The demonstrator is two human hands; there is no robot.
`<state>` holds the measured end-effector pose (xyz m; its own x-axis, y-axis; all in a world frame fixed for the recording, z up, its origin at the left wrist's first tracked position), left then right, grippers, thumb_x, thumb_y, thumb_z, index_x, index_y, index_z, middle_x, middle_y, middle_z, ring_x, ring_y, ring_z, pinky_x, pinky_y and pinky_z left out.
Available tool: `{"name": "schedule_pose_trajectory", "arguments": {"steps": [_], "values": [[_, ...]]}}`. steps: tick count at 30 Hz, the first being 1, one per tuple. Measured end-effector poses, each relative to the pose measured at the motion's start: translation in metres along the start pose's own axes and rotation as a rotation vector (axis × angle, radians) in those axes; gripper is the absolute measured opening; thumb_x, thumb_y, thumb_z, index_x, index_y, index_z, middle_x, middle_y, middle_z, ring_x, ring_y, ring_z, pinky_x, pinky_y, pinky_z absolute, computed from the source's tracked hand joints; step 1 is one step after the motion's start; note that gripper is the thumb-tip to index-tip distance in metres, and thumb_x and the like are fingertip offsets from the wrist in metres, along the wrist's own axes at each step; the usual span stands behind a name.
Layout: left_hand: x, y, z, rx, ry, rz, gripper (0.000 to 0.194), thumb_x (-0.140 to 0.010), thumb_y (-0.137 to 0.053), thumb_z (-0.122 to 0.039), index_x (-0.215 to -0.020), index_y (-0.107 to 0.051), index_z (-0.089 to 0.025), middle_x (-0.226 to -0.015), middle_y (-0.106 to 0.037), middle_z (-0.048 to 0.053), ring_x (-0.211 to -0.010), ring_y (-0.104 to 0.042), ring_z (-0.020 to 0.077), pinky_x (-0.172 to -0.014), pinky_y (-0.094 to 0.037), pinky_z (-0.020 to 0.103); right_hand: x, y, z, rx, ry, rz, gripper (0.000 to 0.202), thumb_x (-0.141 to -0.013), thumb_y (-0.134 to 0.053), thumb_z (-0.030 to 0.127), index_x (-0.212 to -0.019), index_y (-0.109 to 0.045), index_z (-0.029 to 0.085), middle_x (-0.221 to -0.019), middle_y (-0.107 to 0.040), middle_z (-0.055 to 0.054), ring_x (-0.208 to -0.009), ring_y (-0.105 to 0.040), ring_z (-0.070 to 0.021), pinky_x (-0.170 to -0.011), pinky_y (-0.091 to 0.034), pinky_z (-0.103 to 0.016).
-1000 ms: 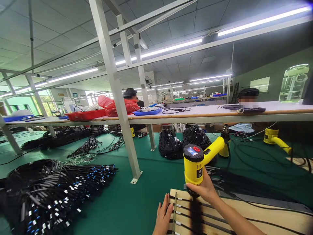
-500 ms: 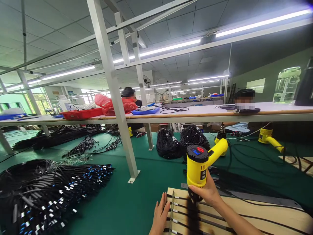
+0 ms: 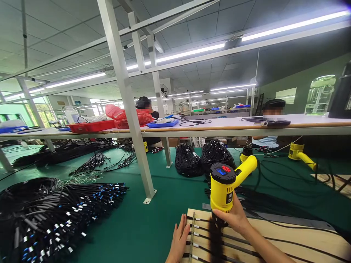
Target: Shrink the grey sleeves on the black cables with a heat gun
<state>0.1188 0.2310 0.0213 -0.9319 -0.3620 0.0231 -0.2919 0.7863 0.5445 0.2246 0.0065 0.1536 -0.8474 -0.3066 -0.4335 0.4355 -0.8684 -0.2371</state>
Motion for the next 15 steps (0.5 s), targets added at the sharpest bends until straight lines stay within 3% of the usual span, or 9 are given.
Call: {"name": "schedule_pose_trajectory", "arguments": {"steps": [10,15], "values": [[0.000,-0.001,-0.001,-0.008,0.030,0.013,0.068,-0.084,-0.028,-0.056,-0.142,-0.025,-0.020,-0.148,-0.022,-0.002,-0.138,-0.014,0.0183,-0.115,0.000,0.038,-0.004,-0.008,-0.003,0.020,-0.005,0.061,0.060,-0.057,-0.079,0.028,-0.104,-0.043,0.024,-0.091,-0.068,-0.005,-0.078,-0.065,-0.0246,-0.071,-0.053,-0.040],[0.000,-0.001,0.002,-0.051,0.018,0.005,0.071,-0.084,-0.028,-0.054,-0.143,-0.023,-0.015,-0.148,-0.022,0.002,-0.138,-0.014,0.0197,-0.115,0.001,0.039,-0.005,-0.016,0.001,0.015,-0.010,0.058,0.059,-0.056,-0.079,0.027,-0.104,-0.044,0.025,-0.091,-0.068,-0.002,-0.079,-0.065,-0.0236,-0.072,-0.053,-0.037]]}}
Point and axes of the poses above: each hand's wrist, its own x-axis away from the middle knuckle, its own y-axis out of the back of the hand, z = x × y, the point moved 10 cm from there along -x, towards the middle knuckle
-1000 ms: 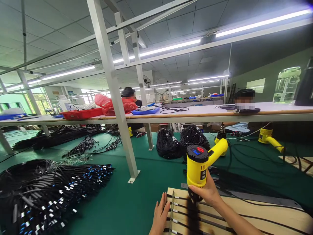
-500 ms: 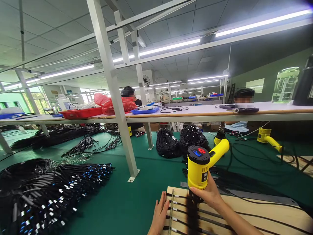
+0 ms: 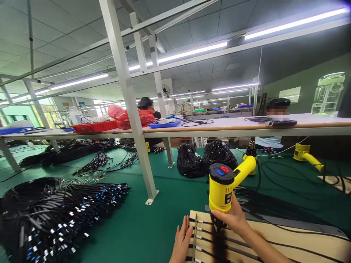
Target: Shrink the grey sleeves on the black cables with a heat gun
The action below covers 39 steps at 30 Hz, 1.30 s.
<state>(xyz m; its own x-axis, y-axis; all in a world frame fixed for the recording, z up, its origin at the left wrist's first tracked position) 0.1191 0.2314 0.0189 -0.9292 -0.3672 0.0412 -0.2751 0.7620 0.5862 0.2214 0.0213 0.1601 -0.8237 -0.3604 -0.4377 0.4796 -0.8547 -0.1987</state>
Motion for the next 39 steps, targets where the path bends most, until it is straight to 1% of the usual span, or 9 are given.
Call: {"name": "schedule_pose_trajectory", "arguments": {"steps": [6,10,13,16,23,26,30,36,39], "values": [[-0.005,-0.003,0.017,0.006,-0.024,-0.015,0.069,-0.086,-0.026,-0.053,-0.144,-0.020,-0.015,-0.148,-0.021,0.001,-0.138,-0.014,0.0196,-0.115,0.001,0.041,-0.002,-0.004,-0.006,0.002,0.006,0.005,0.056,-0.057,-0.078,0.028,-0.104,-0.047,0.023,-0.091,-0.068,-0.004,-0.079,-0.065,-0.0239,-0.073,-0.051,-0.038],[-0.006,-0.003,0.020,0.008,-0.033,-0.016,0.069,-0.086,-0.026,-0.054,-0.144,-0.018,-0.017,-0.148,-0.021,-0.001,-0.138,-0.014,0.0188,-0.115,0.001,0.039,-0.001,-0.002,-0.009,-0.027,0.000,-0.038,0.058,-0.054,-0.078,0.028,-0.103,-0.047,0.024,-0.088,-0.069,-0.003,-0.076,-0.065,-0.0239,-0.070,-0.052,-0.037],[-0.005,-0.003,0.019,-0.004,-0.033,-0.018,0.069,-0.086,-0.026,-0.054,-0.144,-0.018,-0.017,-0.148,-0.022,-0.001,-0.138,-0.014,0.0186,-0.115,0.001,0.037,-0.001,-0.005,-0.009,-0.023,0.001,-0.010,0.055,-0.055,-0.077,0.025,-0.102,-0.047,0.025,-0.088,-0.068,-0.002,-0.076,-0.064,-0.0226,-0.070,-0.052,-0.036],[-0.003,-0.003,0.017,-0.016,-0.026,-0.014,0.069,-0.086,-0.026,-0.053,-0.144,-0.019,-0.016,-0.148,-0.022,-0.001,-0.138,-0.014,0.0189,-0.115,0.001,0.037,0.000,-0.003,-0.009,-0.020,0.019,-0.019,0.057,-0.055,-0.077,0.023,-0.103,-0.046,0.026,-0.089,-0.067,0.000,-0.076,-0.064,-0.0219,-0.070,-0.051,-0.035],[-0.003,-0.005,0.015,-0.005,-0.034,0.004,0.068,-0.088,-0.024,-0.052,-0.144,-0.016,-0.015,-0.149,-0.019,0.000,-0.138,-0.014,0.0193,-0.115,0.002,0.040,-0.001,-0.006,-0.015,0.043,0.018,0.063,0.064,-0.058,-0.077,0.026,-0.110,-0.039,0.027,-0.097,-0.064,-0.002,-0.085,-0.063,-0.0256,-0.076,-0.051,-0.041],[-0.003,-0.005,0.015,-0.002,-0.042,0.005,0.067,-0.088,-0.025,-0.052,-0.144,-0.016,-0.017,-0.149,-0.020,0.000,-0.138,-0.014,0.0193,-0.115,0.002,0.041,-0.001,-0.006,-0.017,0.050,0.010,0.085,0.064,-0.060,-0.076,0.027,-0.111,-0.037,0.027,-0.098,-0.064,-0.002,-0.085,-0.062,-0.0253,-0.076,-0.050,-0.041],[-0.003,-0.003,0.013,-0.015,-0.040,-0.011,0.068,-0.087,-0.025,-0.052,-0.144,-0.017,-0.016,-0.148,-0.022,0.000,-0.138,-0.015,0.0187,-0.115,0.001,0.040,-0.001,-0.008,-0.016,0.067,0.008,0.098,0.062,-0.060,-0.076,0.026,-0.109,-0.039,0.027,-0.096,-0.063,-0.001,-0.084,-0.062,-0.0243,-0.076,-0.050,-0.041],[0.002,-0.003,0.000,-0.035,-0.012,0.038,0.073,-0.086,-0.022,-0.052,-0.144,-0.013,-0.009,-0.150,-0.017,0.002,-0.139,-0.012,0.0179,-0.115,0.002,0.041,0.000,-0.010,-0.011,0.020,0.004,0.112,0.061,-0.061,-0.075,0.026,-0.110,-0.038,0.027,-0.097,-0.064,-0.001,-0.085,-0.061,-0.0241,-0.078,-0.048,-0.041],[0.005,-0.002,-0.005,-0.055,-0.001,0.044,0.074,-0.085,-0.021,-0.052,-0.144,-0.013,-0.007,-0.150,-0.016,0.004,-0.139,-0.012,0.0180,-0.115,0.001,0.042,0.000,-0.009,-0.012,0.015,-0.009,0.092,0.061,-0.059,-0.076,0.024,-0.109,-0.040,0.027,-0.097,-0.064,-0.002,-0.085,-0.061,-0.0244,-0.078,-0.048,-0.042]]}}
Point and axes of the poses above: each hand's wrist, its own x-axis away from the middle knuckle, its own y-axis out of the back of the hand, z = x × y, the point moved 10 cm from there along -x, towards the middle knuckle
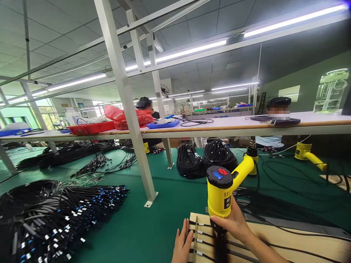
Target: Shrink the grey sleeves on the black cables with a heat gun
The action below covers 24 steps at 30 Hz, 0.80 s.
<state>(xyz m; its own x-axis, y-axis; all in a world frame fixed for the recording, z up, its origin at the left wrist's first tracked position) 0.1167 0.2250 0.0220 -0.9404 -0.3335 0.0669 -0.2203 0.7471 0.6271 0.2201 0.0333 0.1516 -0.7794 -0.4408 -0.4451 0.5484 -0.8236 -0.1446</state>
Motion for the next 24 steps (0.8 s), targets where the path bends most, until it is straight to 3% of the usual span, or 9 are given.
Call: {"name": "schedule_pose_trajectory", "arguments": {"steps": [4,16,20,24], "values": [[0.001,0.000,0.001,0.011,0.013,-0.009,0.074,-0.084,-0.022,-0.053,-0.144,-0.014,-0.010,-0.149,-0.018,0.002,-0.138,-0.012,0.0165,-0.115,0.001,0.038,0.000,0.004,0.001,-0.059,-0.010,-0.075,0.063,-0.055,-0.077,0.024,-0.108,-0.044,0.028,-0.094,-0.066,0.000,-0.082,-0.062,-0.0247,-0.075,-0.049,-0.041],[-0.005,-0.001,0.018,0.053,-0.025,-0.050,0.068,-0.087,-0.025,-0.053,-0.144,-0.016,-0.017,-0.149,-0.021,0.000,-0.138,-0.013,0.0180,-0.115,0.000,0.040,-0.008,0.002,-0.002,-0.036,-0.002,-0.052,0.059,-0.057,-0.077,0.024,-0.106,-0.043,0.025,-0.090,-0.068,-0.002,-0.079,-0.064,-0.0235,-0.073,-0.052,-0.038],[-0.010,-0.001,0.024,0.020,-0.055,-0.068,0.064,-0.088,-0.026,-0.052,-0.143,-0.023,-0.019,-0.148,-0.023,0.000,-0.137,-0.017,0.0208,-0.115,-0.003,0.044,-0.023,0.006,-0.005,0.011,0.035,-0.084,0.061,-0.058,-0.078,0.025,-0.106,-0.041,0.024,-0.093,-0.067,-0.003,-0.081,-0.065,-0.0224,-0.074,-0.053,-0.036],[-0.009,0.006,0.016,-0.012,-0.061,-0.105,0.063,-0.086,-0.029,-0.059,-0.138,-0.036,-0.024,-0.144,-0.031,0.002,-0.135,-0.023,0.0228,-0.115,-0.010,0.044,-0.031,0.008,-0.008,0.090,0.047,-0.093,0.058,-0.059,-0.078,0.027,-0.104,-0.042,0.023,-0.092,-0.067,-0.003,-0.080,-0.065,-0.0223,-0.073,-0.053,-0.036]]}}
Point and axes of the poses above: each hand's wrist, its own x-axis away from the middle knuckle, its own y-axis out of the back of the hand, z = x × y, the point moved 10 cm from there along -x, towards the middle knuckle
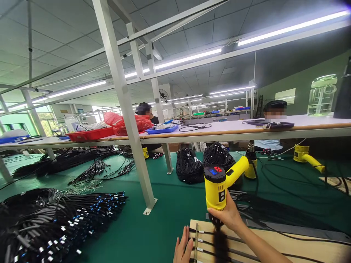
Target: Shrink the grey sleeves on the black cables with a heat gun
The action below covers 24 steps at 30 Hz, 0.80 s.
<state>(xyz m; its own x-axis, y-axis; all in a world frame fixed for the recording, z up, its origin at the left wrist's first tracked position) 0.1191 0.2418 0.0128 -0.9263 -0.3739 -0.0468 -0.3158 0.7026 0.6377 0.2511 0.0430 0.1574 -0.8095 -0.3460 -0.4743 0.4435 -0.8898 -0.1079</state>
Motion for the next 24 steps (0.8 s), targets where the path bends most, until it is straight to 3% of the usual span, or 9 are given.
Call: {"name": "schedule_pose_trajectory", "arguments": {"steps": [4,8,13,19,24], "values": [[0.008,0.007,-0.013,-0.063,-0.079,-0.043,0.068,-0.075,-0.041,-0.072,-0.128,-0.048,-0.032,-0.141,-0.037,0.000,-0.134,-0.025,0.0255,-0.114,-0.015,0.044,0.002,-0.002,0.004,-0.013,0.004,0.013,0.060,-0.058,-0.078,0.025,-0.106,-0.041,0.023,-0.094,-0.067,-0.003,-0.081,-0.065,-0.0223,-0.073,-0.053,-0.036],[0.018,0.010,-0.023,-0.097,-0.239,-0.090,0.066,-0.070,-0.046,-0.074,-0.117,-0.060,-0.029,-0.141,-0.034,0.002,-0.134,-0.025,0.0258,-0.114,-0.013,0.040,0.006,-0.003,0.009,-0.023,-0.022,0.030,0.059,-0.059,-0.077,0.026,-0.105,-0.040,0.022,-0.093,-0.067,-0.004,-0.081,-0.065,-0.0235,-0.074,-0.052,-0.038],[0.013,0.007,-0.014,-0.038,-0.166,-0.042,0.065,-0.066,-0.051,-0.073,-0.115,-0.061,-0.031,-0.140,-0.036,-0.001,-0.136,-0.020,0.0250,-0.115,-0.009,0.039,0.014,-0.001,0.008,-0.020,-0.025,0.044,0.060,-0.059,-0.077,0.026,-0.106,-0.041,0.023,-0.095,-0.067,-0.005,-0.082,-0.064,-0.0241,-0.075,-0.051,-0.039],[0.003,-0.001,-0.009,0.081,0.046,0.043,0.072,-0.082,-0.026,-0.065,-0.139,-0.032,-0.021,-0.147,-0.025,0.000,-0.137,-0.018,0.0207,-0.115,0.000,0.041,0.030,0.001,0.006,-0.111,-0.054,0.071,0.062,-0.058,-0.077,0.025,-0.109,-0.042,0.027,-0.097,-0.067,-0.002,-0.085,-0.064,-0.0258,-0.078,-0.049,-0.043],[0.006,0.005,-0.021,0.104,0.018,0.045,0.077,-0.084,-0.028,-0.061,-0.144,-0.018,-0.013,-0.149,-0.020,0.005,-0.138,-0.014,0.0213,-0.114,0.004,0.042,0.040,0.013,0.019,-0.153,-0.042,0.042,0.059,-0.058,-0.077,0.025,-0.107,-0.044,0.029,-0.094,-0.068,0.001,-0.082,-0.064,-0.0251,-0.075,-0.050,-0.041]]}}
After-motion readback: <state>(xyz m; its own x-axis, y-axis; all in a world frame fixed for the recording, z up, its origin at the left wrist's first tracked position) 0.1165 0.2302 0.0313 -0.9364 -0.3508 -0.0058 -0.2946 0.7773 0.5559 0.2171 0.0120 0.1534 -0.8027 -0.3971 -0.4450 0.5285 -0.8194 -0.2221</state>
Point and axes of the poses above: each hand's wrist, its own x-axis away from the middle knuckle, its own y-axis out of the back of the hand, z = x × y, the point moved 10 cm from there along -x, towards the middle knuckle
